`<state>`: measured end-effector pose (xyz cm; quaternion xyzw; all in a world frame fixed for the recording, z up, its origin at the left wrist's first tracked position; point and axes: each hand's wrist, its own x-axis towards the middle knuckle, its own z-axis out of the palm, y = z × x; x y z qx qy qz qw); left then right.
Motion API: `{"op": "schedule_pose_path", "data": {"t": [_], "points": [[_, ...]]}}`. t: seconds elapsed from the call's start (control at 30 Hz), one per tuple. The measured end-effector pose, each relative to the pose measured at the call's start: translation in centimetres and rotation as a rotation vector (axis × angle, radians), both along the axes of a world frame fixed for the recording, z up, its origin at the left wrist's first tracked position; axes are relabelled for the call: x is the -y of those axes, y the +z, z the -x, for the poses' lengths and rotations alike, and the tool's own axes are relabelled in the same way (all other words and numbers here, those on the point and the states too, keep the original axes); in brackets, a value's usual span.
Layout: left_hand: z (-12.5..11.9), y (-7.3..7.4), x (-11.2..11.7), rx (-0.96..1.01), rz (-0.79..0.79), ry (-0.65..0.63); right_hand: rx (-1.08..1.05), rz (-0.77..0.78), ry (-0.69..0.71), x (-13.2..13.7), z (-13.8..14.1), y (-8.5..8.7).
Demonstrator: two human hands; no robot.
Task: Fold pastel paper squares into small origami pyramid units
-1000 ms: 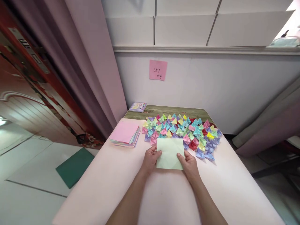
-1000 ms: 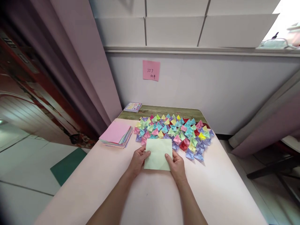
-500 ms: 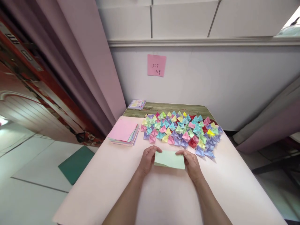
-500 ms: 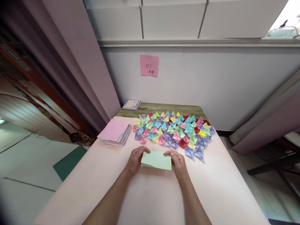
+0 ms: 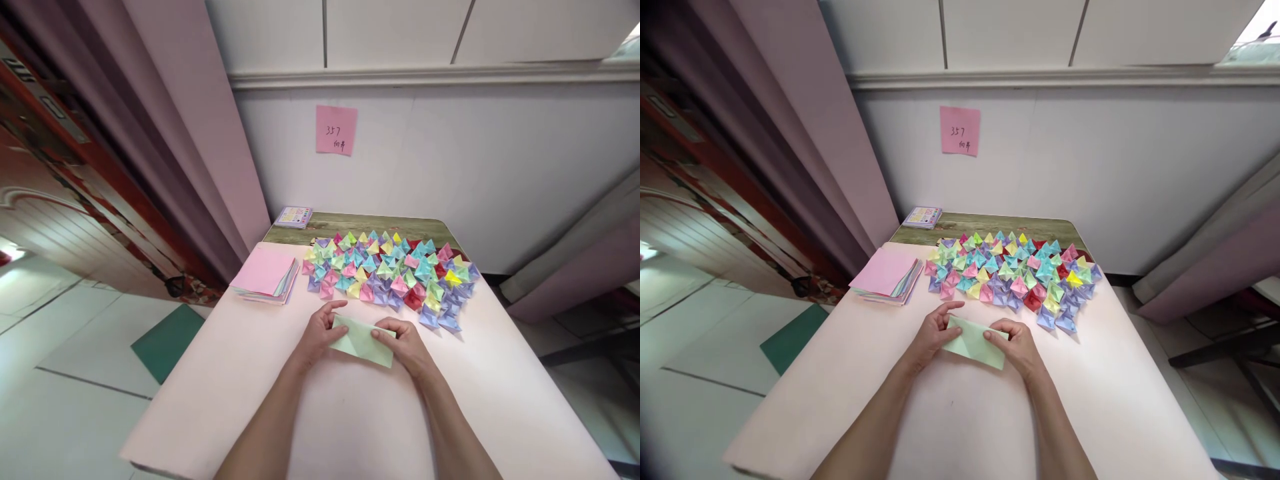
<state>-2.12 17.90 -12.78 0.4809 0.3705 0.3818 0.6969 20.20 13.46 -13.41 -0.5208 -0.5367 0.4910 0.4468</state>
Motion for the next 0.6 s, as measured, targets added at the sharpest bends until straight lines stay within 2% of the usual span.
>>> {"op": "schedule_pose_path", "data": {"t": [0.1,0.17,0.27,0.37,0.5,0.6], "points": [[-0.3,0.2,0.1,0.059,0.035,0.061,-0.017,0.018,-0.019,-0.1,0.0,-0.3],[-0.9,0.2,0.3,0.138,0.066,0.181,-0.078,0.090,-0.051,0.0,0.5,-0.5],[-2.4,0.0,0.7,0.233,0.110,0.343,-0.189,0.084,-0.209,0.3,1.9,-0.8],[-3.7,-0.3,1.3,0.237,0.109,0.333,-0.288,0.070,-0.248,0.6,3.4,-1.0],[-3.7,-0.5,1.8,0.142,0.089,0.324,-0.307,0.075,-0.122,0.9,3.9,-0.8],[-2.8,-0.1,2.1,0.034,0.079,0.125,-0.331,0.086,-0.096,0.8,3.4,-0.5]]}}
